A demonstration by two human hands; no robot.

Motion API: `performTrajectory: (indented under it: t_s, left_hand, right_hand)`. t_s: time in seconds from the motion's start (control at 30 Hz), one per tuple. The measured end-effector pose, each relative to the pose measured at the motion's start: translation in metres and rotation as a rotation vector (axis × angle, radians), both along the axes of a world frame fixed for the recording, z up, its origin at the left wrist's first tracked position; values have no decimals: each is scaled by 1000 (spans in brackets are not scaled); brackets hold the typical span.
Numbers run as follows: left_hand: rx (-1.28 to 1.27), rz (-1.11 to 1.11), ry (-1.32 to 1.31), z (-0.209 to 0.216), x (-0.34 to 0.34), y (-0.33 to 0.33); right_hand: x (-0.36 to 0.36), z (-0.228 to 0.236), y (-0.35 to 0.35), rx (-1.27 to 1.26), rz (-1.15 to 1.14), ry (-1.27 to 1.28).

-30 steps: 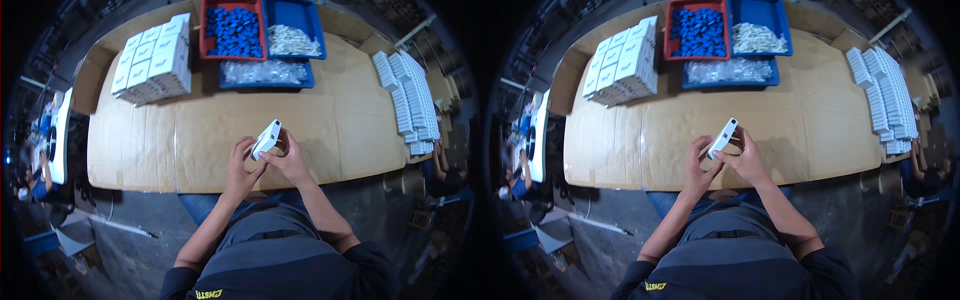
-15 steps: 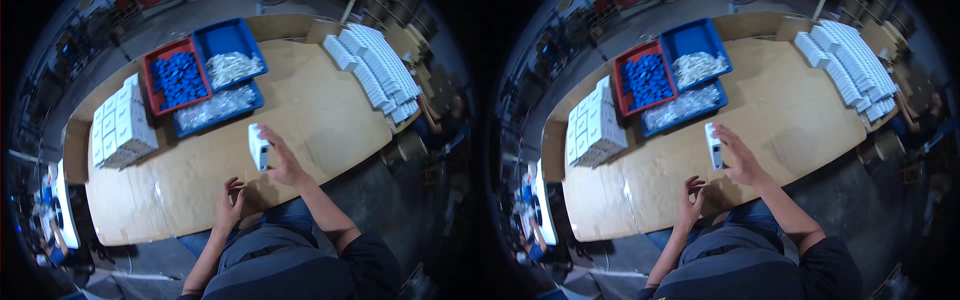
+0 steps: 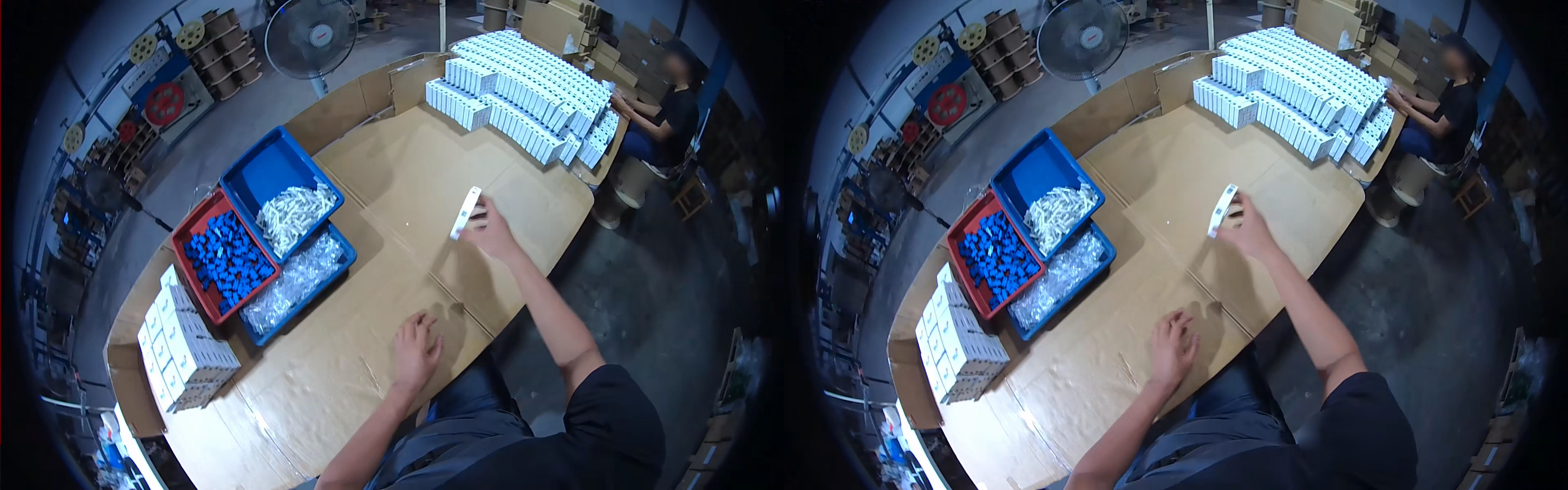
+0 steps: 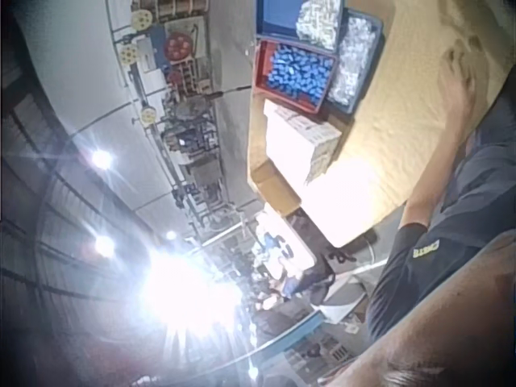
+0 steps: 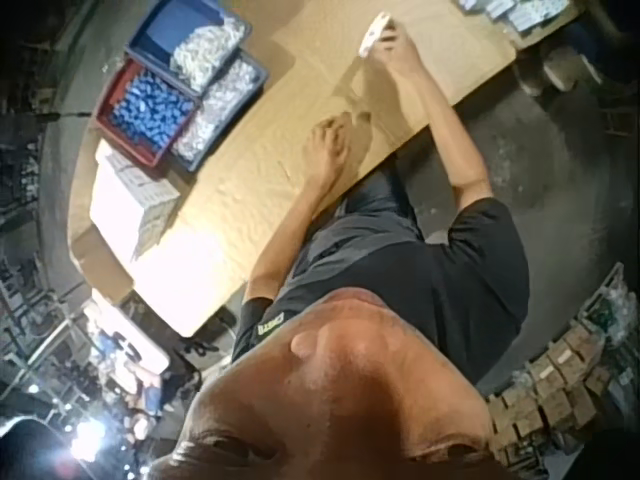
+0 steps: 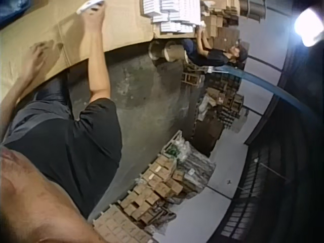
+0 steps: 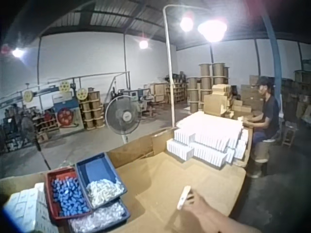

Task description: Pack a small electrical or hardware component into a retail box along with small parts bags.

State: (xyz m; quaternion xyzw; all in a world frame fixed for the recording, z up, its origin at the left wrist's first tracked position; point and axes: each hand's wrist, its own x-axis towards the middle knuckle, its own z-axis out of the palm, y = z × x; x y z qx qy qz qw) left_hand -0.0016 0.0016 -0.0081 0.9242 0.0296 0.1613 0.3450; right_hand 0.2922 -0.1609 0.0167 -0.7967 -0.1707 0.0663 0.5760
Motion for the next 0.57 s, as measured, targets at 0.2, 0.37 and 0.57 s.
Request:
performTrajectory:
  t_s: [0.2, 0.37, 0.57]
  left_hand:
    - [-47, 12, 20, -20, 4, -10]
    - [90, 32, 115, -11, 7, -10]
    - [56, -5, 166, -6, 18, -5]
  right_hand:
    - [222, -1, -45, 65, -364, -383]
    - [342, 40, -39, -120, -531, -391]
    - [443, 39, -33, -191, -451, -295]
